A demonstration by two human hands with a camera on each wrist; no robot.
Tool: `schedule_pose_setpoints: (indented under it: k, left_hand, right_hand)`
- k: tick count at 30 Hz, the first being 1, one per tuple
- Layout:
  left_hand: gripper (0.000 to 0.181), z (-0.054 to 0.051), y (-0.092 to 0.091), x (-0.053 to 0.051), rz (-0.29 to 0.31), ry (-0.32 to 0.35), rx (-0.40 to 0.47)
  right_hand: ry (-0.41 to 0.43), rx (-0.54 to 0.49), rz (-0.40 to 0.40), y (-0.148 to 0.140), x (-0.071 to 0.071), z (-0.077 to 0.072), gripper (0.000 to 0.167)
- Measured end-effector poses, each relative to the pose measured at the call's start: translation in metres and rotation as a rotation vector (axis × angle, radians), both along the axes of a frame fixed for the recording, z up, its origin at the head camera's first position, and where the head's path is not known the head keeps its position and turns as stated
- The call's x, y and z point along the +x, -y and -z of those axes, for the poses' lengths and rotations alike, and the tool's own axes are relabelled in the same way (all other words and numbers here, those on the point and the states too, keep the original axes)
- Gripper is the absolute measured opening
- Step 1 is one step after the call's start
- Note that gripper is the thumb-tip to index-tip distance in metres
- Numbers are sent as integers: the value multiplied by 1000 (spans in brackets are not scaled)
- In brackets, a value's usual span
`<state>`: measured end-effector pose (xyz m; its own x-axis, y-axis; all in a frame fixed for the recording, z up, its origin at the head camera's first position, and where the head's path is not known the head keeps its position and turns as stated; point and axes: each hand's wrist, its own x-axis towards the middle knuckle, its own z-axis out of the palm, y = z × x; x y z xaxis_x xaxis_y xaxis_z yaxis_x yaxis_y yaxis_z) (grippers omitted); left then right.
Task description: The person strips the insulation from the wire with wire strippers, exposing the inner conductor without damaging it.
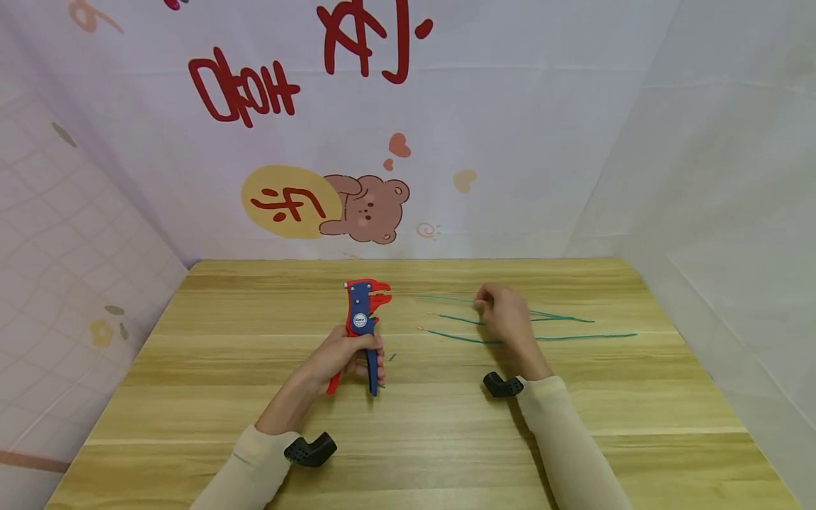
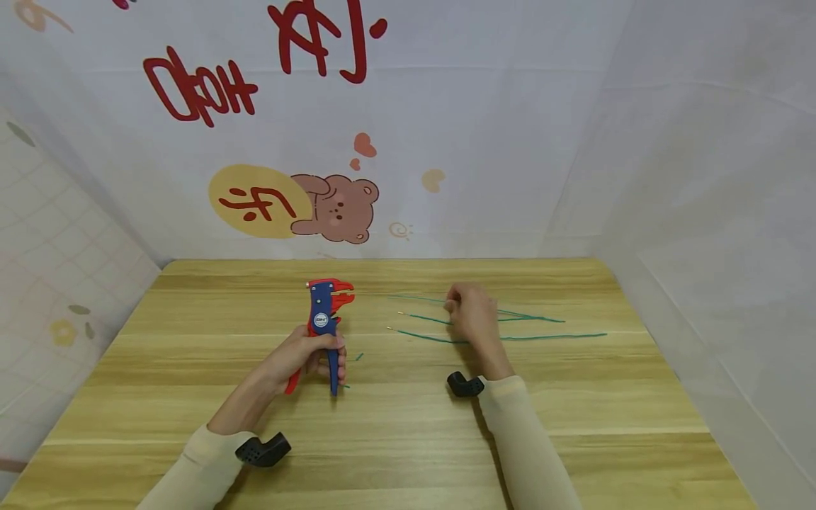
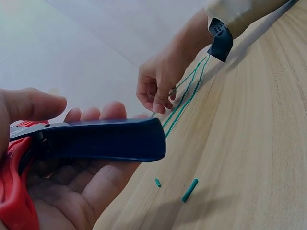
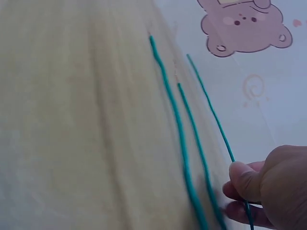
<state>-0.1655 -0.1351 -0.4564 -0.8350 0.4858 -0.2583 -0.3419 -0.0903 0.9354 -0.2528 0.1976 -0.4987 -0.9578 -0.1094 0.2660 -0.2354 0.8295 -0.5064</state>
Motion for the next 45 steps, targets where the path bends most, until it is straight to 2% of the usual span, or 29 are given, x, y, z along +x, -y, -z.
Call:
schedule_pose_setpoints:
  k: [4,12,19,27,31,36,45]
  left_hand:
    - [36,0,-2,0,-1,-1,13]
    - [32,-1,-3,1,-7,-7,19]
    - [34,-1,-3,1,3,-15,12]
    - [18,-3,-3,2,13,-21,12]
    - [22,-4,-3,2,15,-21,17]
    - [23,-6,-5,4,24,-16,12]
    - [22,-13,-7,7,50,-36,33]
  right_hand:
    - [-43,-39,-47,-6,-2,-4,4]
    - [-149,-85,-129,-10,-6,-14,4]
    - [-101,-104,-169,-12,-2,-25,12]
    - [-29,-100,-245,-13,4,-42,20]
    - [12,-110,-270,-12,8,-51,18]
    - [5,-148,-308,-10,14,-63,10]
    - [2,-181,-345,-8,22,-78,7]
